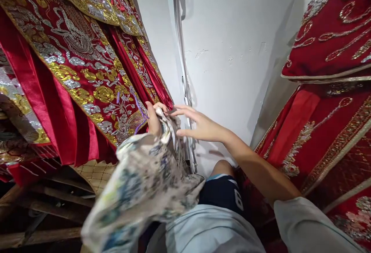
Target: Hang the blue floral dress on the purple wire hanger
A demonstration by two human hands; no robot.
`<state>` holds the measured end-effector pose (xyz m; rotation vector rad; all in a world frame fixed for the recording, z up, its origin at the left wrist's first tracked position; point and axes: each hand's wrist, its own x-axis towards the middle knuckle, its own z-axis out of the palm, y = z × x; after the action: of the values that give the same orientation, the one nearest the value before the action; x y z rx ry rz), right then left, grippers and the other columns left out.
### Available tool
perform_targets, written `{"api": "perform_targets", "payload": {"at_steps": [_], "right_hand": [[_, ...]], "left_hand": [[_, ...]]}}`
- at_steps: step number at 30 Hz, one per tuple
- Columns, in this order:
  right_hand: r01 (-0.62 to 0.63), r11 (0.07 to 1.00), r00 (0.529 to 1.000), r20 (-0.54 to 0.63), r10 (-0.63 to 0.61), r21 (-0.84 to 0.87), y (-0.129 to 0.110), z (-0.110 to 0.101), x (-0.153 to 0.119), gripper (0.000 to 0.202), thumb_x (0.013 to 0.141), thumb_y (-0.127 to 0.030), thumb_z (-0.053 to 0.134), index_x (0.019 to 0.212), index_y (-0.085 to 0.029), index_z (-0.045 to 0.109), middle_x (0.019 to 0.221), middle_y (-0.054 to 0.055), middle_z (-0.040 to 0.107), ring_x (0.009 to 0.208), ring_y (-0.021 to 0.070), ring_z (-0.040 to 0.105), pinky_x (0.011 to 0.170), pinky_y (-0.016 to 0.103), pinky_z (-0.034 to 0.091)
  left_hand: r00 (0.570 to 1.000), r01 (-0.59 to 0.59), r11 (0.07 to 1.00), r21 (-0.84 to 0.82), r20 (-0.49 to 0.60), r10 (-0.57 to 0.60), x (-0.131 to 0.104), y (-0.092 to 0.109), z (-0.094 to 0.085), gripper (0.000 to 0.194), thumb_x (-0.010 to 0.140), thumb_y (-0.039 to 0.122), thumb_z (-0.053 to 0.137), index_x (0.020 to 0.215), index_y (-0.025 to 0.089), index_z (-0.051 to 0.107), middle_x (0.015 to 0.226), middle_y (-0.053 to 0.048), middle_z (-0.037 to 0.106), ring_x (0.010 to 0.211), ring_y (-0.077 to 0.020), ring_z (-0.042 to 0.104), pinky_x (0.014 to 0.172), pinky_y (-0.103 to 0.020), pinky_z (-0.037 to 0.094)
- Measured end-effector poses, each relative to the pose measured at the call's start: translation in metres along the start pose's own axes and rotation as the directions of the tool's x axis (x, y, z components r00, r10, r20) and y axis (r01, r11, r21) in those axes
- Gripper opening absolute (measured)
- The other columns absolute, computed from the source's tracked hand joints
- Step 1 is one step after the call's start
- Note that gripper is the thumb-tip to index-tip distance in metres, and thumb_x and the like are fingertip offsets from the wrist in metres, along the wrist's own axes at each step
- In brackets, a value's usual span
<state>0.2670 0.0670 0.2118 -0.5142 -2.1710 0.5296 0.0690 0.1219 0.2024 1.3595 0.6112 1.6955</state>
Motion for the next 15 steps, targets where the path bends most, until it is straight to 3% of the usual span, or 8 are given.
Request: {"api": "perform_targets", "payload": {"at_steps": [2, 4, 6, 9, 12, 15], "right_hand": [[-0.084, 0.994, 0.974, -0.216, 0.068, -0.069, 0.018, 0.006, -0.006, 0.051, 0.086, -0.049, 0.067, 0.130, -0.026, 0.058, 0.151, 0.010, 0.043, 0.142, 0.0273, 0.037, 0.117, 0.046, 0.029], [-0.183, 0.983, 0.948, -0.264, 0.179, 0.009, 0.039, 0.011, -0.017, 0.042, 0.088, -0.050, 0.063, 0.119, -0.022, 0.064, 0.131, 0.009, 0.060, 0.126, 0.0274, 0.053, 0.108, 0.043, 0.039], [-0.254, 0.951, 0.922, -0.253, 0.294, 0.180, 0.055, 0.017, -0.034, 0.039, 0.088, -0.055, 0.060, 0.099, -0.018, 0.068, 0.098, 0.006, 0.069, 0.096, 0.0237, 0.064, 0.088, 0.035, 0.050], [-0.253, 0.868, 0.819, -0.382, 0.427, 0.428, 0.064, 0.024, -0.066, 0.041, 0.084, -0.059, 0.062, 0.083, -0.017, 0.065, 0.074, 0.002, 0.065, 0.067, 0.0170, 0.060, 0.063, 0.027, 0.048], [-0.236, 0.826, 0.711, -0.488, 0.506, 0.512, 0.058, 0.021, -0.097, 0.037, 0.080, -0.057, 0.069, 0.086, -0.020, 0.066, 0.074, 0.001, 0.066, 0.062, 0.0164, 0.059, 0.058, 0.026, 0.047], [-0.278, 0.775, 0.696, -0.437, 0.569, 0.567, 0.049, 0.012, -0.114, 0.039, 0.075, -0.058, 0.073, 0.087, -0.021, 0.066, 0.073, 0.002, 0.067, 0.062, 0.0187, 0.062, 0.057, 0.028, 0.048]], "left_hand": [[0.996, 0.035, 0.987, -0.157, 0.088, -0.021, -0.011, 0.007, 0.013, 0.072, 0.091, 0.076, 0.020, 0.056, 0.019, 0.045, 0.054, -0.001, 0.043, 0.048, -0.0113, 0.041, 0.050, -0.025, 0.039], [0.981, 0.135, 0.955, -0.263, 0.169, -0.093, -0.021, 0.014, 0.025, 0.070, 0.092, 0.075, 0.023, 0.053, 0.019, 0.041, 0.050, 0.000, 0.039, 0.044, -0.0105, 0.039, 0.049, -0.025, 0.040], [0.969, 0.194, 0.935, -0.298, 0.207, -0.136, -0.029, 0.019, 0.032, 0.064, 0.095, 0.067, 0.034, 0.054, 0.018, 0.041, 0.052, 0.001, 0.040, 0.045, -0.0101, 0.041, 0.052, -0.025, 0.044], [0.982, 0.129, 0.957, -0.261, 0.167, -0.087, -0.034, 0.023, 0.036, 0.047, 0.096, 0.052, 0.049, 0.062, 0.018, 0.048, 0.067, -0.001, 0.052, 0.060, -0.0113, 0.055, 0.064, -0.025, 0.050], [0.995, 0.022, 0.988, -0.154, 0.099, -0.006, -0.031, 0.025, 0.033, 0.038, 0.095, 0.044, 0.056, 0.067, 0.018, 0.053, 0.082, -0.004, 0.059, 0.074, -0.0133, 0.061, 0.071, -0.027, 0.052], [0.983, 0.060, 0.998, -0.031, 0.176, -0.053, -0.025, 0.023, 0.035, 0.035, 0.091, 0.046, 0.060, 0.071, 0.017, 0.058, 0.088, -0.006, 0.063, 0.081, -0.0160, 0.064, 0.071, -0.027, 0.051]]}}
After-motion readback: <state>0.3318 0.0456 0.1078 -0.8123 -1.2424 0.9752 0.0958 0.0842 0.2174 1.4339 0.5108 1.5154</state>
